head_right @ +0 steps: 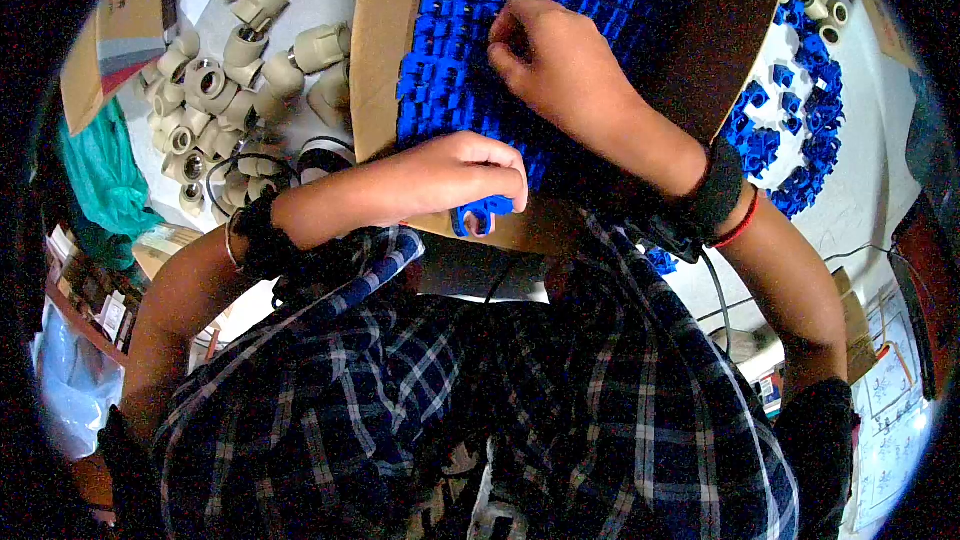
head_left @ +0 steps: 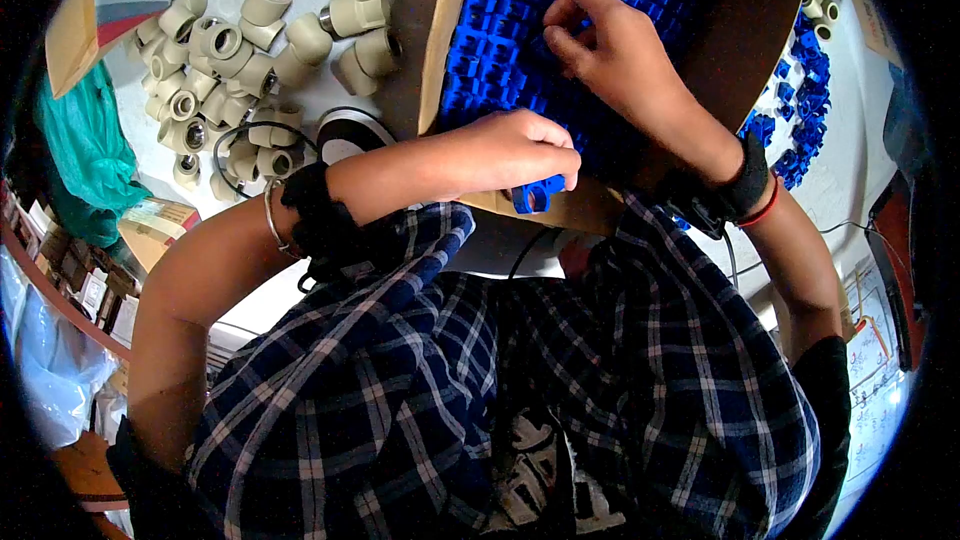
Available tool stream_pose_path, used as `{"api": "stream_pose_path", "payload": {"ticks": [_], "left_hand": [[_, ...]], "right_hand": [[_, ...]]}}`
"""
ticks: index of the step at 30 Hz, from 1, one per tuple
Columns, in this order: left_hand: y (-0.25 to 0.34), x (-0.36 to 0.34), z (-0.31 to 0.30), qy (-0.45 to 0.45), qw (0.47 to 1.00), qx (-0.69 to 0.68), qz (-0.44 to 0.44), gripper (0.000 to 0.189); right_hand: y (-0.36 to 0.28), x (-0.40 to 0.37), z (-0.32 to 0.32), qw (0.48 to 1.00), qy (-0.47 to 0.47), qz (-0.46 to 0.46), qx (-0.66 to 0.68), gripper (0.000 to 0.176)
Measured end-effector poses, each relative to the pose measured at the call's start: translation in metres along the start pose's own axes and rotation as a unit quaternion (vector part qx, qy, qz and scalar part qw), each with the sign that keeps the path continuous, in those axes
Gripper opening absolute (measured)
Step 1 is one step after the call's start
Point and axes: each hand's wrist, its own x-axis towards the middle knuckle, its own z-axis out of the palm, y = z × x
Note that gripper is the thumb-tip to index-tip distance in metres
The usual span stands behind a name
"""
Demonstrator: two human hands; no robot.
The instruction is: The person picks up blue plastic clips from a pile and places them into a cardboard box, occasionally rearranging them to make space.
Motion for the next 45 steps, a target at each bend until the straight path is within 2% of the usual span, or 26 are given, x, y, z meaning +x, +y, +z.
{"api": "stream_pose_path", "payload": {"ticks": [5,10,13,26,31,35,37,38,41,43,45], "left_hand": [[0.002,-0.001,0.000,0.002,1.000,0.007,0.001,0.024],[0.000,0.001,0.000,0.007,1.000,0.016,-0.004,0.024],[-0.002,0.002,-0.001,-0.002,1.000,0.017,0.009,0.023],[-0.003,0.003,-0.001,0.005,0.999,0.024,0.024,0.023],[0.001,-0.001,-0.001,0.001,1.000,-0.005,0.000,0.023],[-0.001,0.000,0.000,0.007,1.000,0.003,0.012,0.023],[-0.002,0.001,-0.001,0.002,0.999,0.002,0.041,0.025],[-0.002,0.001,-0.002,0.002,0.999,0.001,0.041,0.025],[0.004,-0.002,-0.004,-0.029,0.997,-0.067,0.028,0.030],[0.006,-0.002,-0.006,-0.063,0.979,-0.195,0.019,0.033],[0.005,-0.001,-0.005,-0.040,0.971,-0.235,0.014,0.034]], "right_hand": [[-0.007,0.003,0.002,0.999,-0.036,0.026,-0.014,0.015],[-0.008,0.006,0.003,0.993,-0.059,-0.004,-0.100,0.016],[-0.009,0.007,0.003,0.987,-0.061,0.016,-0.147,0.016],[-0.005,0.006,0.005,0.991,-0.076,-0.035,-0.103,0.017],[-0.005,0.006,0.004,0.992,-0.058,-0.072,-0.082,0.017],[-0.012,0.001,-0.006,0.993,-0.063,-0.040,-0.095,0.018],[-0.018,-0.003,-0.013,0.996,-0.004,-0.049,-0.074,0.018],[-0.022,-0.008,-0.019,0.997,-0.003,-0.041,-0.069,0.017],[-0.030,-0.022,-0.029,0.996,0.018,-0.074,-0.055,0.016],[-0.037,-0.035,-0.033,0.998,0.006,-0.057,-0.027,0.018],[-0.044,-0.049,-0.037,0.995,-0.054,-0.086,0.006,0.021]]}}
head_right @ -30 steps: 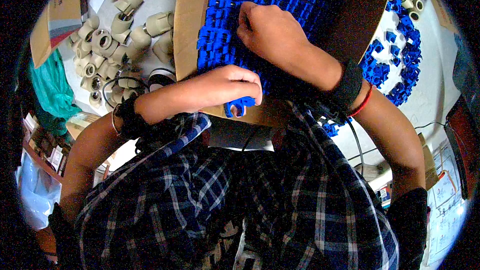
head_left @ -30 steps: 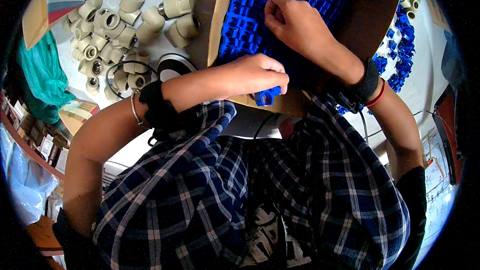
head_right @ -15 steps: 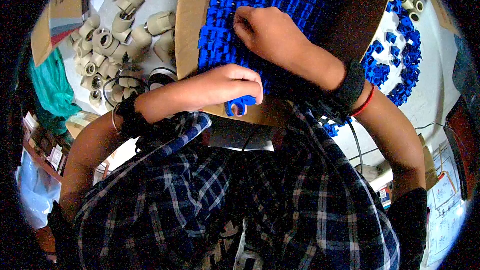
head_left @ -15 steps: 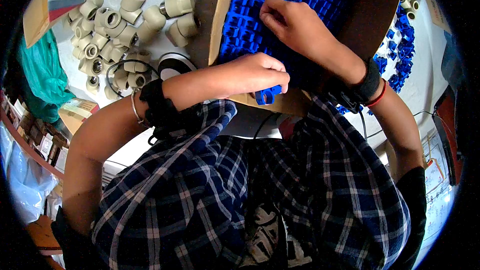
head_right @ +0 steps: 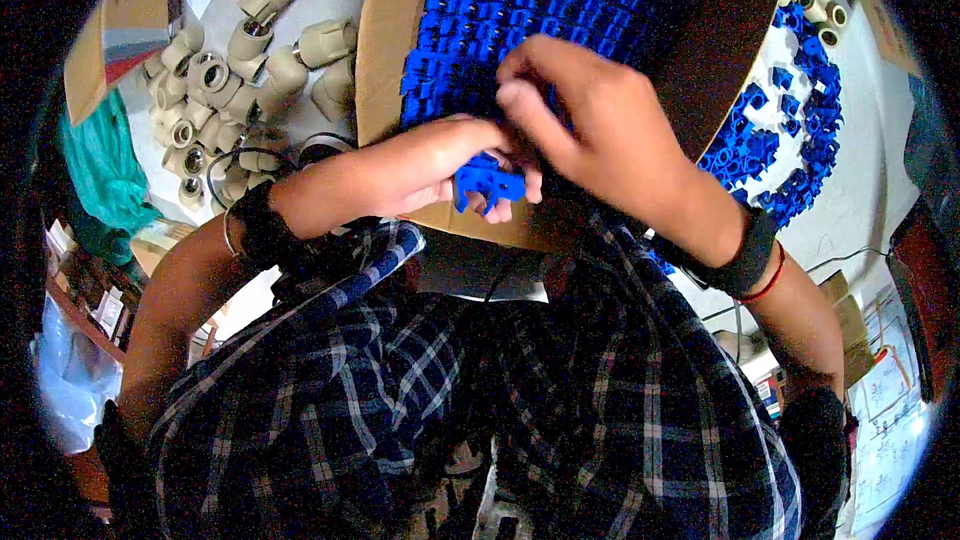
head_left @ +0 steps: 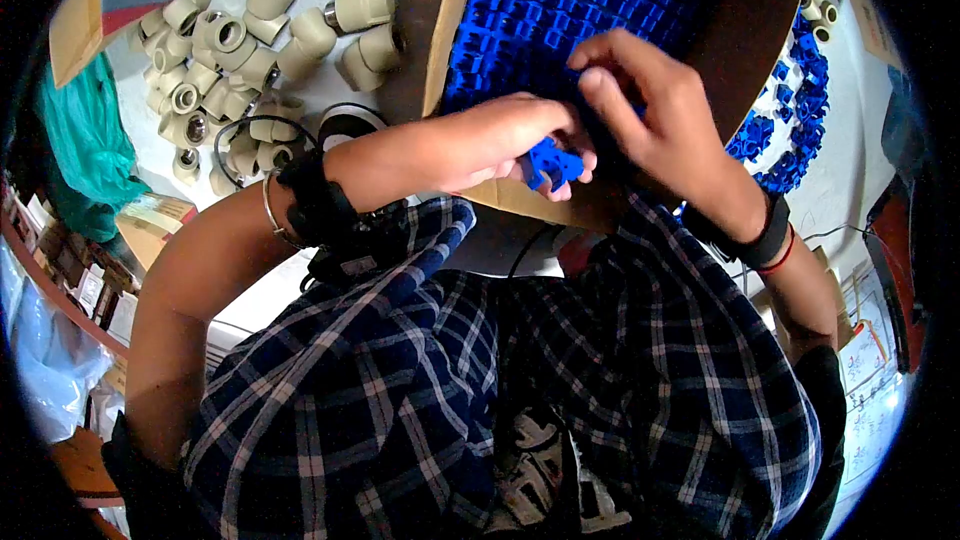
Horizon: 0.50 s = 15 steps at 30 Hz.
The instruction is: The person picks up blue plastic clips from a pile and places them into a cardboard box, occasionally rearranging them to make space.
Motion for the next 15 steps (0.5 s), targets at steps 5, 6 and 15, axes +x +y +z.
{"api": "stream_pose_path", "payload": {"ticks": [5,6,15], "left_hand": [[-0.002,0.007,-0.004,0.035,0.993,-0.087,0.069,0.029],[-0.004,0.009,-0.002,0.041,0.989,-0.112,0.090,0.029],[0.006,0.000,0.011,0.132,0.976,-0.146,0.092,0.022]], "right_hand": [[-0.006,-0.016,0.006,0.994,-0.052,-0.071,-0.067,0.052],[-0.004,-0.016,0.007,0.994,-0.051,-0.071,-0.068,0.052],[-0.010,-0.008,0.003,0.983,-0.038,-0.143,-0.105,0.037]]}}
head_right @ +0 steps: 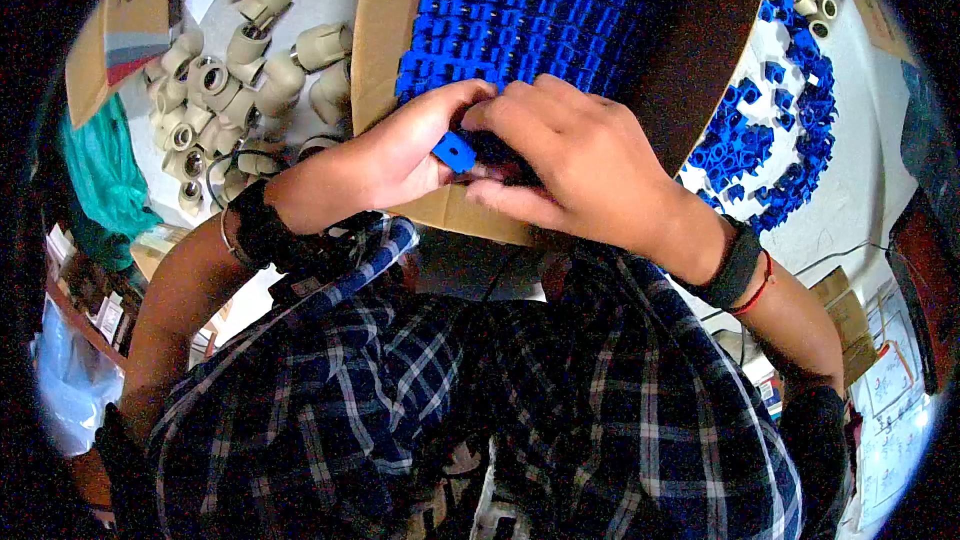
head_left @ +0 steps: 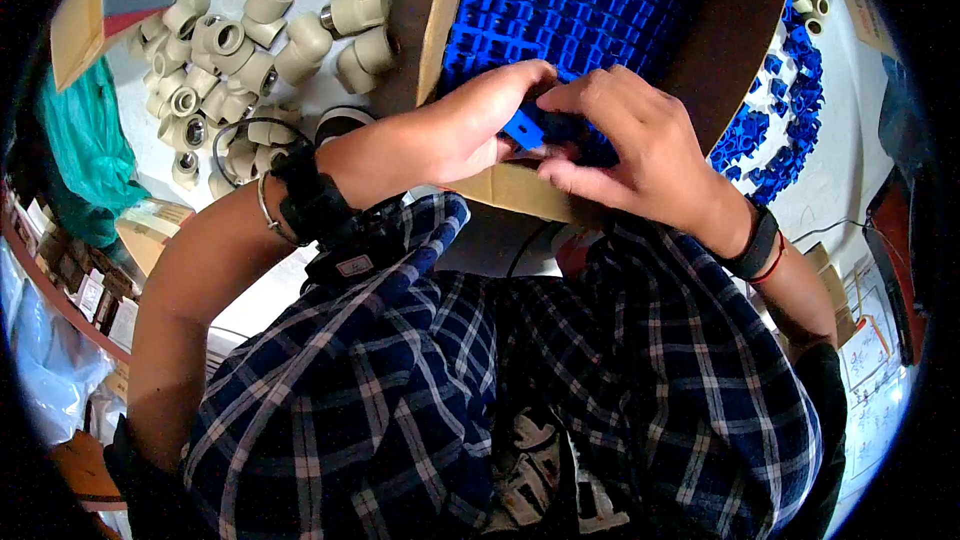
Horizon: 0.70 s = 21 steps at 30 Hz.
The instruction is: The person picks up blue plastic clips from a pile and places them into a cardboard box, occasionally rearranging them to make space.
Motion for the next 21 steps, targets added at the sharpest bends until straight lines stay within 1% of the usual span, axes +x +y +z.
{"api": "stream_pose_path", "payload": {"ticks": [1,3,4,5,6,7,8,10,11,13,14,15,17,19,21], "left_hand": [[0.003,-0.003,0.002,0.000,1.000,-0.001,0.000,0.022],[0.008,-0.009,0.004,0.039,0.999,0.027,-0.020,0.024],[0.001,-0.003,0.004,0.050,0.999,-0.010,0.012,0.030],[-0.001,-0.002,0.000,0.051,0.999,-0.009,0.013,0.030],[-0.001,0.000,-0.004,0.028,1.000,-0.015,0.002,0.031],[-0.002,0.002,-0.007,0.004,1.000,-0.021,-0.009,0.032],[-0.004,0.005,-0.010,0.004,1.000,-0.021,-0.009,0.032],[-0.004,0.005,-0.010,-0.047,0.998,-0.034,-0.017,0.033],[-0.004,0.004,-0.010,-0.047,0.998,-0.035,-0.017,0.033],[0.000,-0.003,-0.002,-0.032,0.999,-0.003,0.008,0.035],[0.001,-0.004,0.002,0.004,1.000,0.015,0.008,0.037],[0.001,-0.002,0.001,0.004,1.000,0.015,0.007,0.037],[0.000,0.002,-0.003,-0.007,0.998,0.056,-0.021,0.039],[-0.003,0.004,-0.006,-0.003,0.997,0.074,-0.030,0.038],[-0.001,0.005,-0.010,-0.046,0.982,0.156,-0.094,0.036]], "right_hand": [[-0.003,0.002,0.004,1.000,0.006,0.005,-0.023,0.035],[-0.004,0.002,0.011,0.999,0.011,0.011,-0.045,0.033],[-0.003,0.001,0.017,0.999,0.018,0.031,-0.040,0.032],[-0.001,0.000,0.021,0.998,0.027,0.051,-0.036,0.030],[-0.001,0.000,0.023,0.997,0.035,0.063,-0.002,0.026],[0.001,-0.001,0.023,0.997,0.036,0.063,-0.001,0.026],[0.002,-0.001,0.022,0.995,0.050,0.075,0.037,0.023],[0.004,-0.002,0.020,0.983,0.073,0.113,0.121,0.017],[0.005,-0.003,0.019,0.967,0.077,0.159,0.182,0.014],[0.007,-0.002,0.015,0.931,0.047,0.256,0.255,0.013],[0.014,-0.004,0.019,0.919,0.069,0.248,0.299,0.011],[0.018,-0.004,0.019,0.919,0.069,0.248,0.299,0.011],[0.026,-0.003,0.018,0.899,0.068,0.275,0.334,0.011],[0.038,-0.003,0.019,0.906,0.080,0.272,0.315,0.013],[0.049,-0.004,0.019,0.929,0.045,0.327,0.167,0.015]]}}
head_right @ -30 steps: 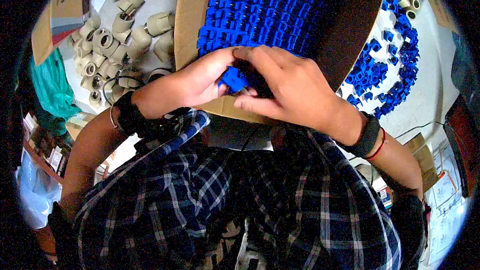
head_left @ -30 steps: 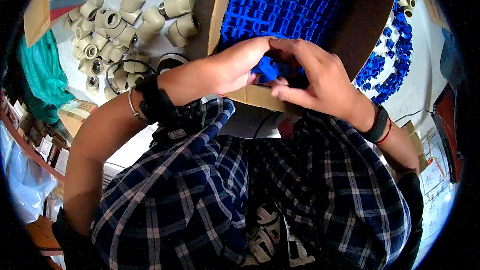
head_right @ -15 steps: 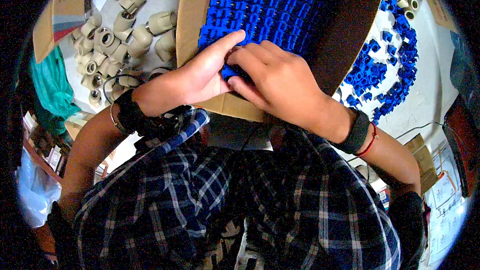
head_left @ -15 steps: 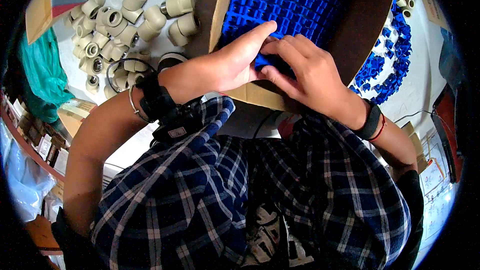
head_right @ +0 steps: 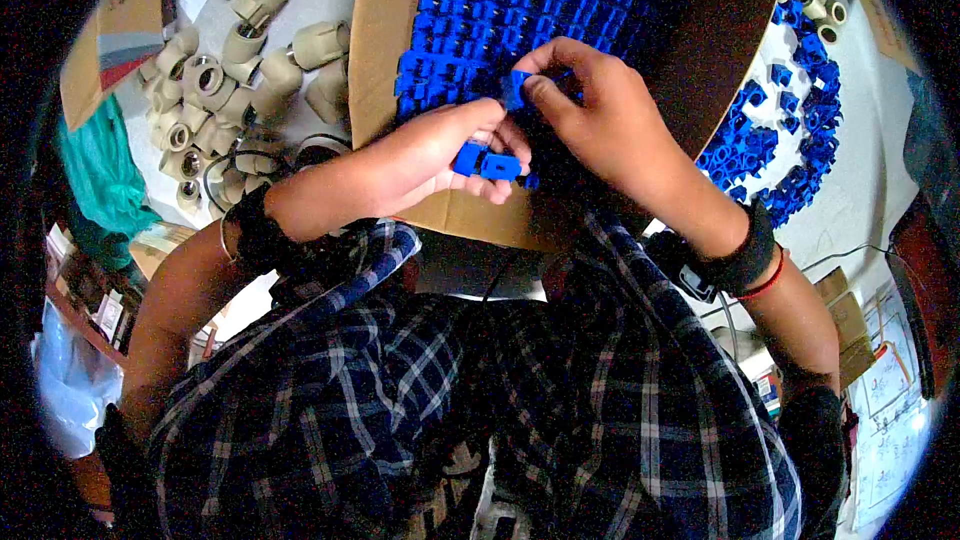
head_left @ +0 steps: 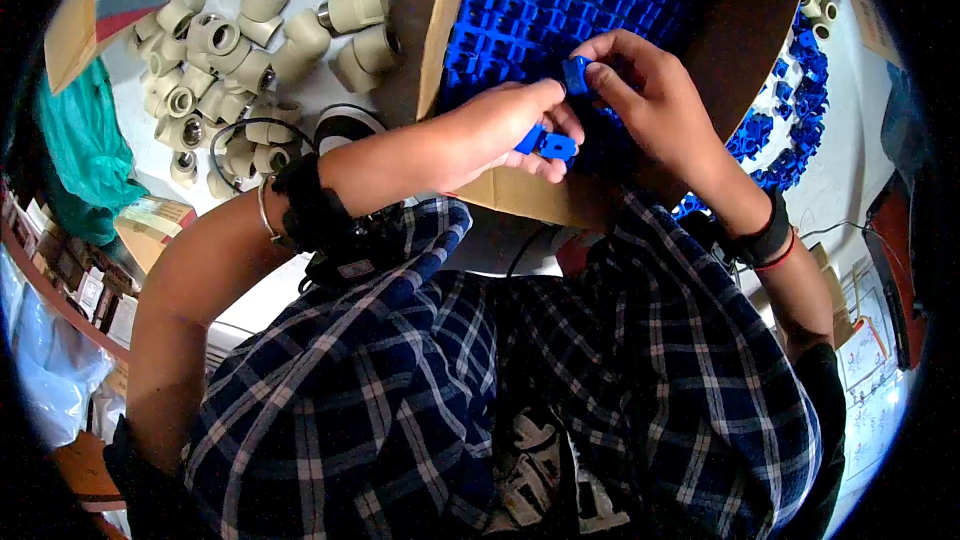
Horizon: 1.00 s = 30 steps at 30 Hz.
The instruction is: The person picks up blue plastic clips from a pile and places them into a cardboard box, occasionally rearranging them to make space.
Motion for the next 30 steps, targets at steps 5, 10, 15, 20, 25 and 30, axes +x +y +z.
{"api": "stream_pose_path", "payload": {"ticks": [5,10,15,20,25,30], "left_hand": [[0.001,-0.004,0.005,-0.010,0.998,0.059,-0.015,0.028],[0.003,-0.004,0.006,-0.025,0.998,0.048,-0.036,0.028],[0.004,-0.005,0.006,-0.034,0.996,0.076,-0.039,0.029],[0.001,-0.004,0.005,-0.039,0.996,0.069,-0.029,0.028],[0.000,-0.003,0.004,-0.041,0.996,0.070,-0.027,0.027],[0.000,-0.004,0.004,-0.037,0.996,0.077,-0.017,0.027]], "right_hand": [[0.005,0.015,-0.001,0.997,-0.011,-0.018,-0.072,0.018],[0.003,0.024,0.003,0.988,-0.003,-0.071,-0.138,0.014],[-0.003,0.021,0.000,0.983,-0.008,-0.095,-0.158,0.015],[-0.002,0.020,0.000,0.985,-0.036,-0.090,-0.141,0.019],[0.001,0.025,0.000,0.988,-0.047,-0.102,-0.109,0.021],[0.003,0.024,0.000,0.991,-0.051,-0.099,-0.071,0.020]]}}
